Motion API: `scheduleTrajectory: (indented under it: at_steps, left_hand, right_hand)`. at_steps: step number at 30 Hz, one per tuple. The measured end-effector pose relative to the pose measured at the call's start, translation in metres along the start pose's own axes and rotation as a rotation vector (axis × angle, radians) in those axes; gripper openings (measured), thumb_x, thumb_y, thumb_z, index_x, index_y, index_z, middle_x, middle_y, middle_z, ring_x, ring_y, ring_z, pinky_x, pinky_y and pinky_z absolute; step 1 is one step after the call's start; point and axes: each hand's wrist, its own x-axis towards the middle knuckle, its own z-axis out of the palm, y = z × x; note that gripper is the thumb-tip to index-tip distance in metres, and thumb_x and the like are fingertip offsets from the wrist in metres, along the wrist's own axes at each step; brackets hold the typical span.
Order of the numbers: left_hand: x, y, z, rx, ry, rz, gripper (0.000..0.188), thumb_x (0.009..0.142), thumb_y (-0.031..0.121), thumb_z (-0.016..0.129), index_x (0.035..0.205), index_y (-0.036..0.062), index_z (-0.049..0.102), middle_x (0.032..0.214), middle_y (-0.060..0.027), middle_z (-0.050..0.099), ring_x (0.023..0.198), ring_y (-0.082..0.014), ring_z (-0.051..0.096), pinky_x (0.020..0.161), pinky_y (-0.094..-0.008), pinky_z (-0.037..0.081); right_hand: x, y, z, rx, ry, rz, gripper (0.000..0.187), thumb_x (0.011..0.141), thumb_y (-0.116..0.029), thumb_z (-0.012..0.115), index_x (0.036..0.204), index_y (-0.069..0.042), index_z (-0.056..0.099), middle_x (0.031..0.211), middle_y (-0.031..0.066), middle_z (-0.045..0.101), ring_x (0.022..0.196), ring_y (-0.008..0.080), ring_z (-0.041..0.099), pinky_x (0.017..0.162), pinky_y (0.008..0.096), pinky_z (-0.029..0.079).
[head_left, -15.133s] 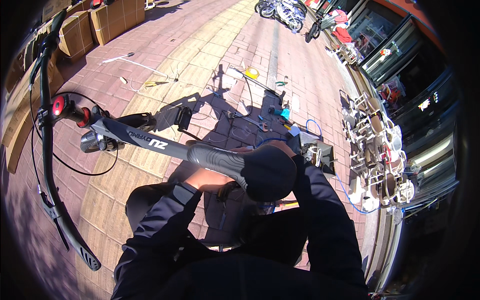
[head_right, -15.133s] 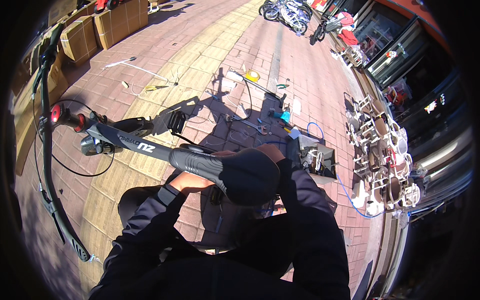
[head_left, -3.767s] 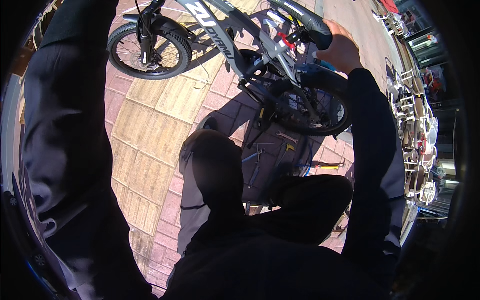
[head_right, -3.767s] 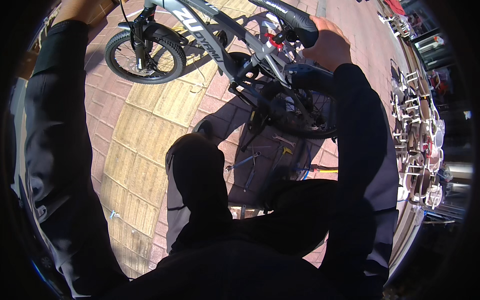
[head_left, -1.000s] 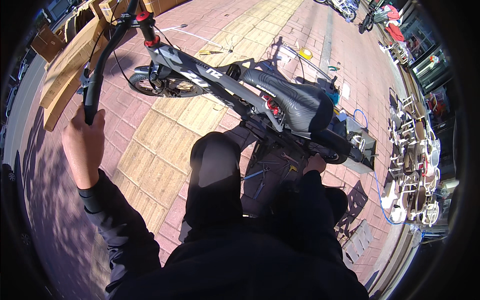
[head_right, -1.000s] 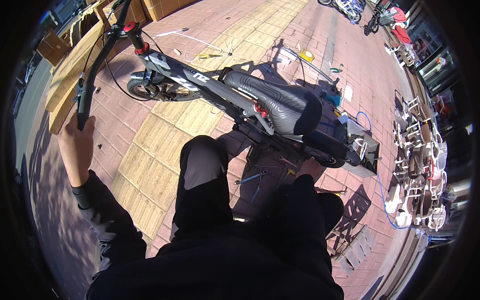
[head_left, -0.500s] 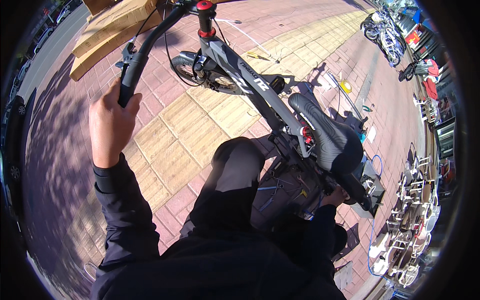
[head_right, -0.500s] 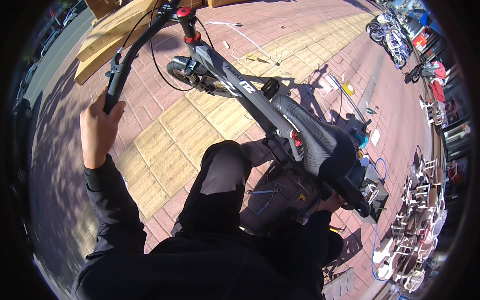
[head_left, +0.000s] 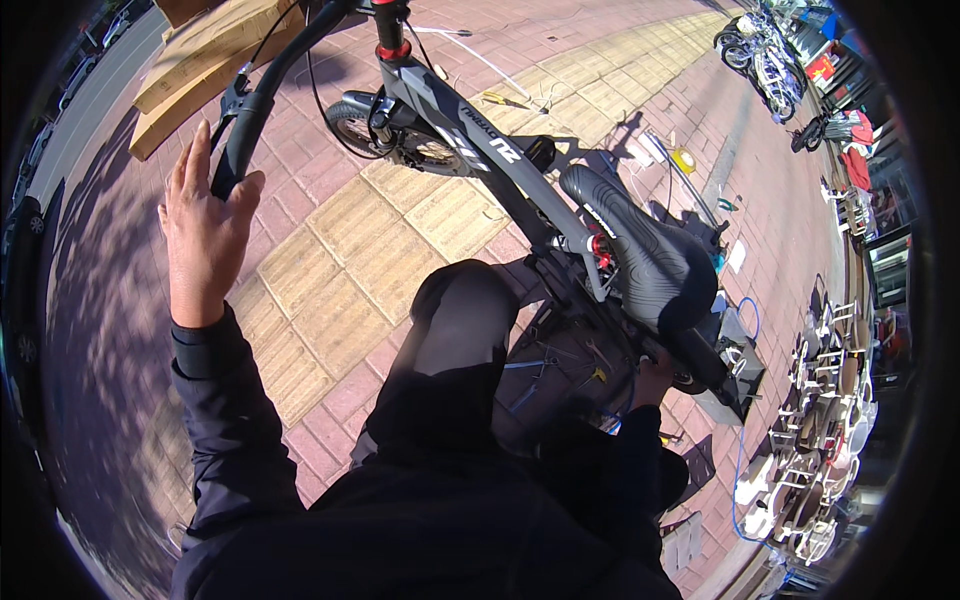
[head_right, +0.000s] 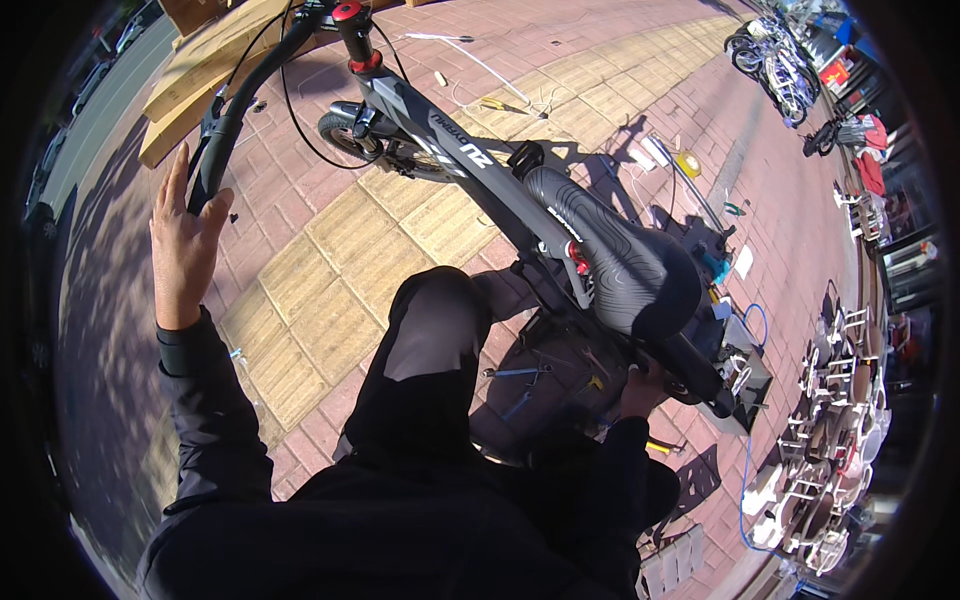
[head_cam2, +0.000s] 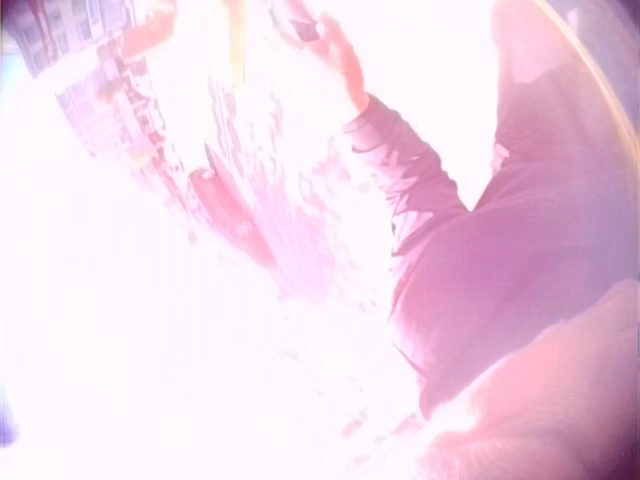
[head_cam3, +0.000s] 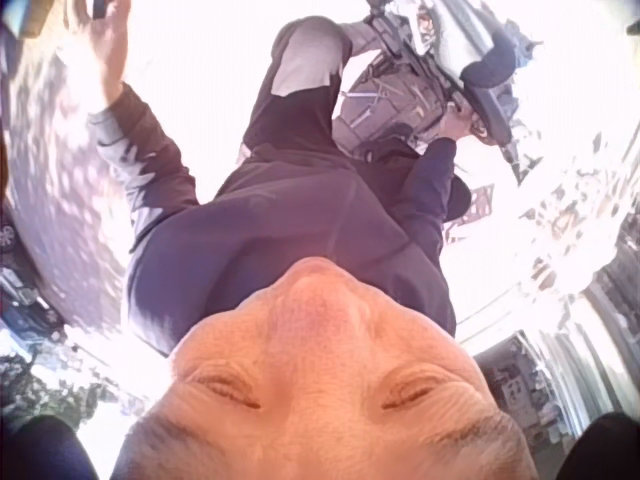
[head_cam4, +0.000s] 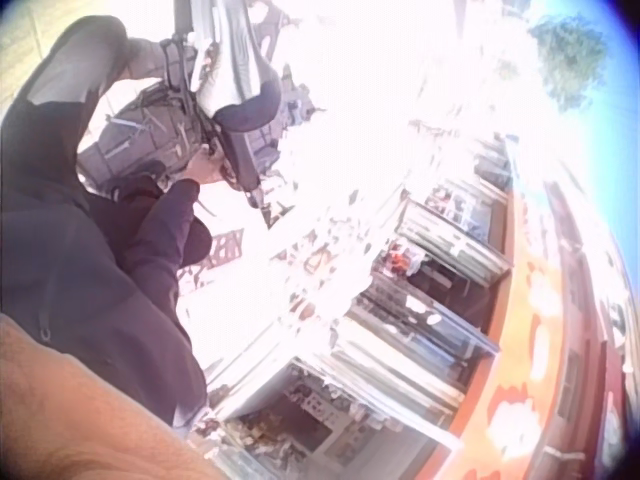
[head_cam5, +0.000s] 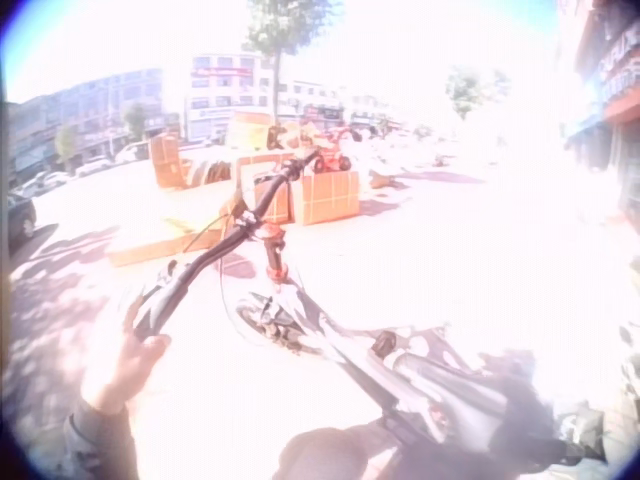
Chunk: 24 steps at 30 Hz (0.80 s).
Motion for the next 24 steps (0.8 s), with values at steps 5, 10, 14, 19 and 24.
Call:
scheduleTrajectory:
  at_steps: [5,10,14,19,24]
  left_hand:
    - [-0.002,-0.002,-0.006,0.095,-0.093,-0.047,0.094,0.085,0.067,0.057,0.146,-0.0045,0.052,0.139,-0.0294,0.058,0.129,-0.0421,0.057,0.116,-0.0573,0.033]
    - [-0.004,0.016,-0.012,-0.047,-0.025,-0.032,0.045,0.089,0.034,0.074,0.118,-0.0006,0.073,0.076,-0.0133,0.071,0.066,-0.0207,0.069,0.070,-0.0347,0.056]
    - [-0.002,0.023,-0.009,-0.005,0.013,-0.007,0.040,0.088,0.034,0.075,0.114,0.0028,0.075,0.074,-0.0160,0.069,0.065,-0.0230,0.069,0.069,-0.0367,0.056]
    - [0.008,0.034,-0.002,0.019,0.051,0.091,0.036,0.089,0.034,0.075,0.105,0.0022,0.076,0.075,-0.0167,0.068,0.064,-0.0255,0.067,0.067,-0.0381,0.056]
    - [0.030,0.054,0.015,0.103,0.109,0.220,0.035,0.091,0.032,0.074,0.109,0.0025,0.074,0.084,-0.0184,0.072,0.069,-0.0297,0.070,0.070,-0.0403,0.058]
  right_hand:
    - [-0.055,-0.075,0.018,-0.284,-0.057,-0.424,0.050,0.085,-0.014,0.068,0.133,-0.003,0.062,0.140,0.0246,0.059,0.133,0.0408,0.052,0.115,0.0470,0.039]
    - [-0.091,-0.106,0.043,-0.096,-0.276,-0.418,0.040,0.088,-0.019,0.068,0.124,-0.004,0.067,0.131,0.0223,0.065,0.122,0.0376,0.061,0.106,0.0453,0.047]
    - [-0.102,-0.105,0.060,-0.129,-0.445,-0.401,0.032,0.090,-0.022,0.067,0.116,-0.003,0.070,0.111,0.0206,0.071,0.103,0.0372,0.068,0.090,0.0457,0.054]
    - [-0.102,-0.088,0.067,-0.179,-0.498,-0.319,0.026,0.088,-0.025,0.067,0.103,-0.004,0.070,0.095,0.0207,0.071,0.091,0.0414,0.068,0.080,0.0491,0.053]
    - [-0.102,-0.081,0.070,-0.163,-0.534,-0.373,0.023,0.088,-0.027,0.067,0.094,-0.004,0.068,0.089,0.0199,0.069,0.090,0.0407,0.067,0.077,0.0497,0.053]
